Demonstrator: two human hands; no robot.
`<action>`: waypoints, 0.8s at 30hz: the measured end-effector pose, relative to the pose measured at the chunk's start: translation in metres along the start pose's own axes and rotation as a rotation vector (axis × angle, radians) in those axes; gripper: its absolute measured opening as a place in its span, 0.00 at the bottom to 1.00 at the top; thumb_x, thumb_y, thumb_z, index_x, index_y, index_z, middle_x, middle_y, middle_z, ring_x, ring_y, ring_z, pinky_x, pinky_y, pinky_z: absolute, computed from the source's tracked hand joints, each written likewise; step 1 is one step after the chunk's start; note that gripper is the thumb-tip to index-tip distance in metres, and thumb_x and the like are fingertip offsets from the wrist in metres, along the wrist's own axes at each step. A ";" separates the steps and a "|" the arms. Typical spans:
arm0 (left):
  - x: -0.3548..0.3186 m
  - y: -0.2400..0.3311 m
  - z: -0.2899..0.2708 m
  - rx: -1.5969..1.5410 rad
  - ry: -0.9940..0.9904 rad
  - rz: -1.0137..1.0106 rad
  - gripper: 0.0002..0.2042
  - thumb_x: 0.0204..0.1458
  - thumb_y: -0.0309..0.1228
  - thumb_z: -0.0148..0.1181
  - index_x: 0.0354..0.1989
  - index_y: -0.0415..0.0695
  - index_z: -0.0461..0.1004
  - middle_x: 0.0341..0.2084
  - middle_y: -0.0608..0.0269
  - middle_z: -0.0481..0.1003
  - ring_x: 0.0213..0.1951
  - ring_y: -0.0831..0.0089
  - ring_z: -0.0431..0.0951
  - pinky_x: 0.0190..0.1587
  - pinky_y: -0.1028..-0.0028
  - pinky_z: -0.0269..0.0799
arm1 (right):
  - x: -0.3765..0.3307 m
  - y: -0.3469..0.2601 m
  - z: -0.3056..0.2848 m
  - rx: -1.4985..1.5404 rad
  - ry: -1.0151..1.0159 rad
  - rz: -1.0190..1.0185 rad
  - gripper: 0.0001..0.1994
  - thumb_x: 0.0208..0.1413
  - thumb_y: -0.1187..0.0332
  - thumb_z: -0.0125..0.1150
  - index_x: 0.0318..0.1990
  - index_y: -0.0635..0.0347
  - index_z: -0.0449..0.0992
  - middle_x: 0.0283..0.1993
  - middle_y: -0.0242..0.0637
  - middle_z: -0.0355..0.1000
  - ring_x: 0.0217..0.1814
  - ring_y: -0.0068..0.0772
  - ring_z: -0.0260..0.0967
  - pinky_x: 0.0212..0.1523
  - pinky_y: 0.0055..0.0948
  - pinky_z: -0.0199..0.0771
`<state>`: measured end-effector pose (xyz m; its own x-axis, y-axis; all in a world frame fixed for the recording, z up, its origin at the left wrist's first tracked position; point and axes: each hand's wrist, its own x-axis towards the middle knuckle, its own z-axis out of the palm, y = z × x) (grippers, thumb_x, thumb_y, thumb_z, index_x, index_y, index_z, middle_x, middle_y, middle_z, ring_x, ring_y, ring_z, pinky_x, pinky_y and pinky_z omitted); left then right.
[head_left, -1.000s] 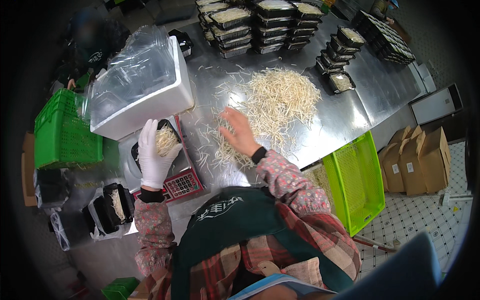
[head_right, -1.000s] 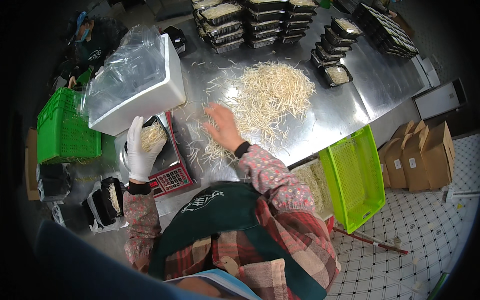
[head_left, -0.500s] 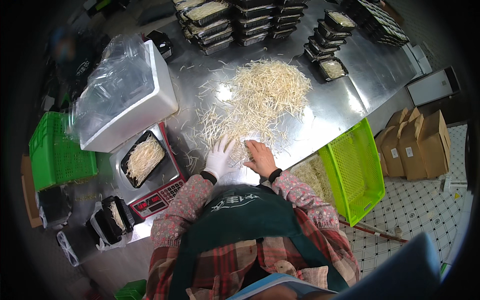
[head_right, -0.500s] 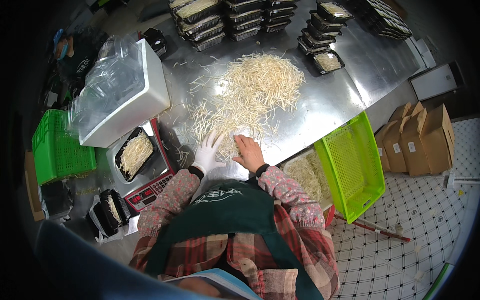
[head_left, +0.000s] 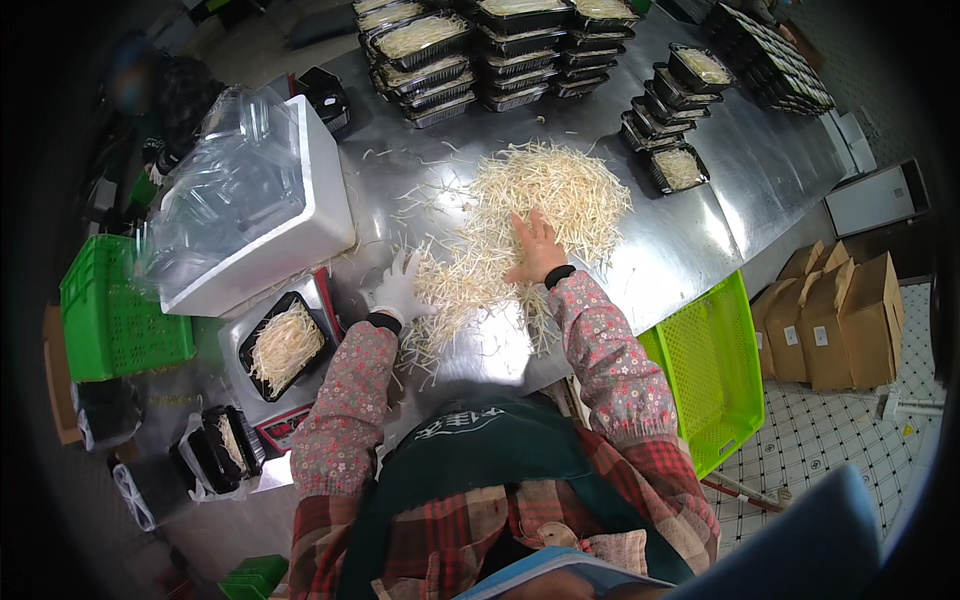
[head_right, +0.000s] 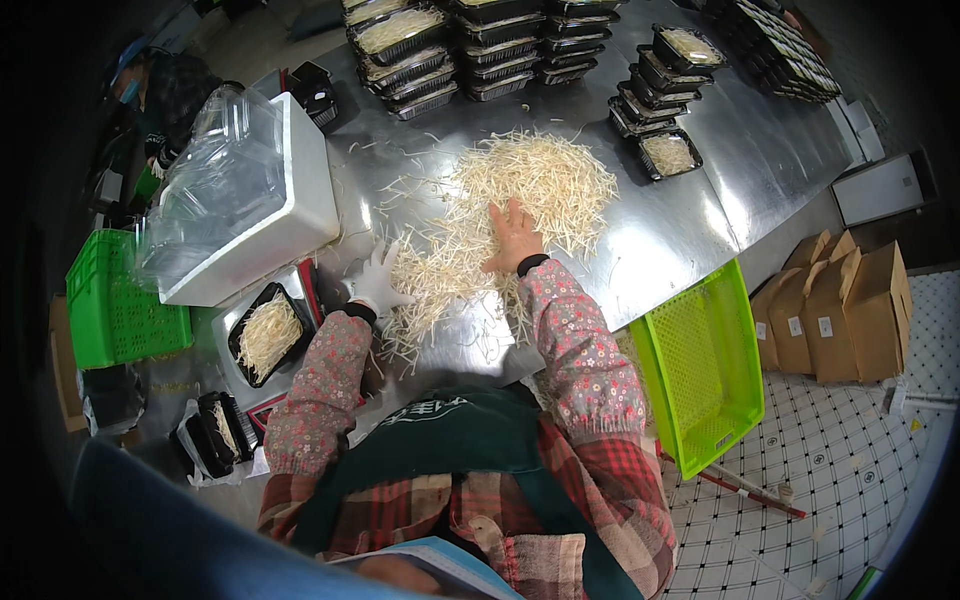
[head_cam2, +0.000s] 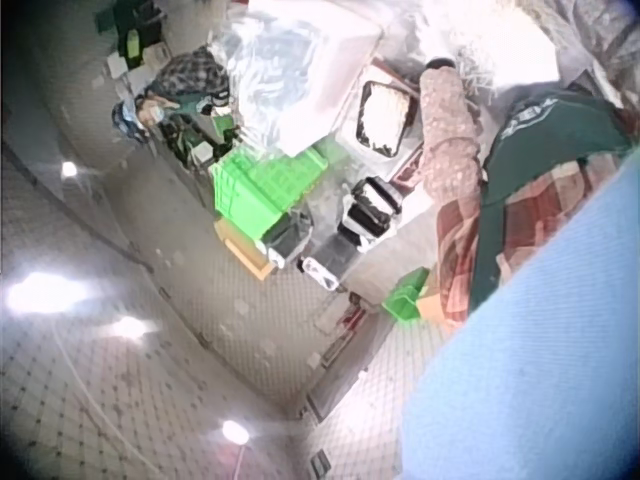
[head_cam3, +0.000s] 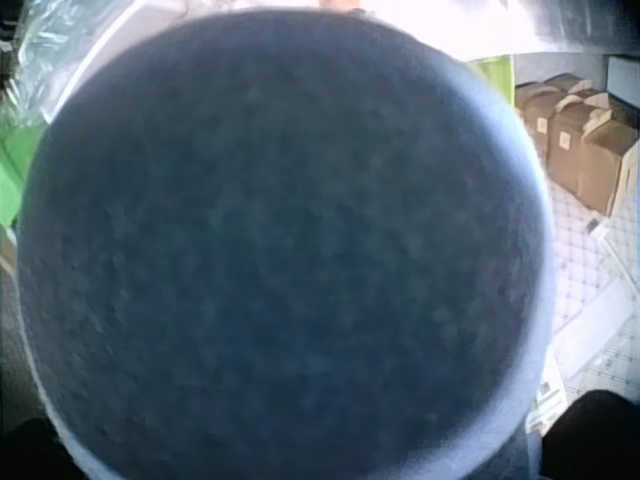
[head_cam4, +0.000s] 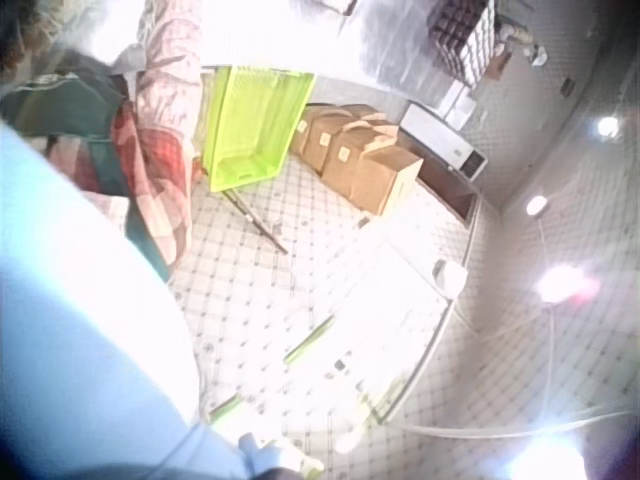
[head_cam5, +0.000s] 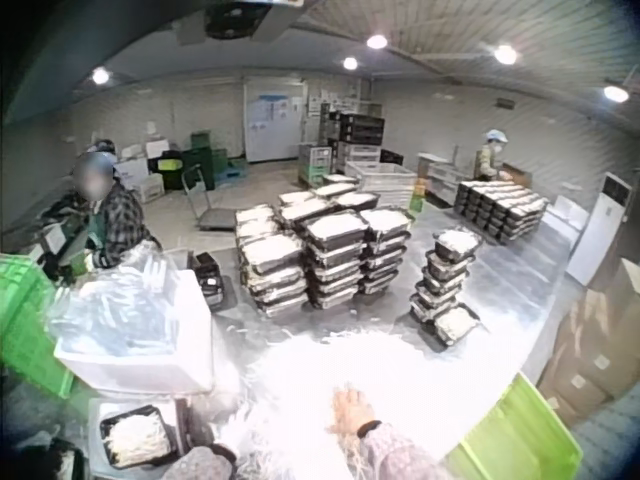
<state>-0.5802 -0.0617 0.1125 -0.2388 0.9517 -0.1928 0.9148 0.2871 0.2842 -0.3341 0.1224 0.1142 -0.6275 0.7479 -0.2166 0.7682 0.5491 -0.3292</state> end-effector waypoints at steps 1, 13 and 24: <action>-0.002 0.002 0.001 0.060 -0.036 -0.022 0.47 0.34 0.43 0.74 0.67 0.54 0.55 0.64 0.48 0.55 0.57 0.47 0.64 0.55 0.60 0.68 | 0.003 -0.003 -0.001 -0.022 -0.072 0.007 0.57 0.27 0.53 0.79 0.70 0.39 0.49 0.72 0.53 0.43 0.71 0.59 0.44 0.57 0.59 0.63; -0.057 0.024 -0.001 -0.735 0.339 0.126 0.10 0.45 0.21 0.62 0.38 0.43 0.77 0.33 0.61 0.74 0.34 0.67 0.76 0.38 0.74 0.72 | -0.014 0.008 -0.053 0.608 0.140 -0.207 0.15 0.41 0.77 0.66 0.40 0.60 0.80 0.40 0.37 0.73 0.41 0.33 0.72 0.43 0.26 0.71; -0.105 0.033 0.044 -0.274 0.201 0.053 0.43 0.34 0.40 0.74 0.63 0.51 0.58 0.63 0.54 0.56 0.56 0.54 0.68 0.50 0.62 0.72 | -0.068 0.010 0.002 0.293 0.035 -0.201 0.45 0.38 0.56 0.74 0.67 0.50 0.58 0.69 0.54 0.50 0.70 0.57 0.50 0.65 0.45 0.58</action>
<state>-0.5102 -0.1571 0.1011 -0.2772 0.9608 0.0101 0.8128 0.2289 0.5357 -0.2840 0.0767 0.1241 -0.7537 0.6509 -0.0910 0.5577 0.5602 -0.6125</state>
